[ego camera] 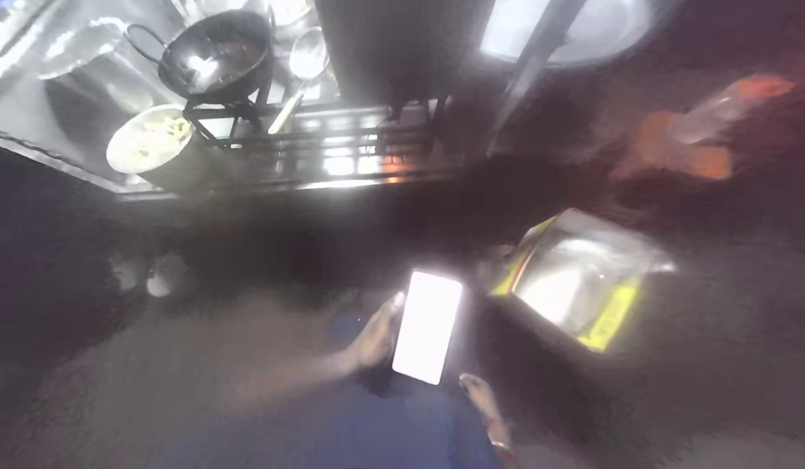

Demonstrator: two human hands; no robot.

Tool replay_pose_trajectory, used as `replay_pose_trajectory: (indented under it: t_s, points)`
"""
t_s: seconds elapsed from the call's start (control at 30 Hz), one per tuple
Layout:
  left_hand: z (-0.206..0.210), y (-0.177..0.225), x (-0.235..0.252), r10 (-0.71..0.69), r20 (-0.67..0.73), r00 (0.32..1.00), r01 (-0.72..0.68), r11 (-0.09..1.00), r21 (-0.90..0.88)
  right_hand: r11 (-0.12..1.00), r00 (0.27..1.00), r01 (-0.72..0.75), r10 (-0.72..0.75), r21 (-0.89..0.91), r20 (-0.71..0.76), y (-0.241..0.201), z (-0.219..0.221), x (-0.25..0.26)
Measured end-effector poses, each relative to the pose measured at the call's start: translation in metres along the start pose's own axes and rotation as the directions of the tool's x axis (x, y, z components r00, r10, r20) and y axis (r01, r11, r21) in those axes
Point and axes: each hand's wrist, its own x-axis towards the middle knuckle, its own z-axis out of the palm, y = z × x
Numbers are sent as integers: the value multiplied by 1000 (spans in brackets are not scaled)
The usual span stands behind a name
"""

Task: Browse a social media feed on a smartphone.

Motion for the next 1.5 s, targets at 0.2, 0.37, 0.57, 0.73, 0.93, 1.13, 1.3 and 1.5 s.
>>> replay_pose_trajectory:
  t_s: [0.2,0.37,0.57,0.73,0.93,1.13,1.3,1.5]
  points:
    - [4,-4,-1,-31,-26,999,31,999,-11,1000,1000,19,-19,-5,3,6,-4,18]
    - [6,-8,-4,-42,-38,998,42,999,4,998,999,27,-26,52,-21,1,-2,27]
    - [8,-11,-8,-12,-49,999,12,1000,0,999,1000,-15,15,42,19,-5,-2,21]
    - [6,-19,-6,20,-53,998,-22,999,-32,1000,999,7,-6,-11,36,6,-3,14]
    - [11,-22,-3,23,-29,999,-27,991,-134,999,1000,0,1,-33,31,14,-10,14]
    - [14,-23,-3,29,-37,999,-33,992,-125,999,999,47,-46,-11,25,11,-14,22]
    - [17,-15,-7,-60,-115,992,56,998,-36,999,999,33,-32,-23,26,-2,-14,17]
    - [12,-22,-7,52,-68,996,-50,998,27,996,999,13,-9,-91,34,1,-18,13]
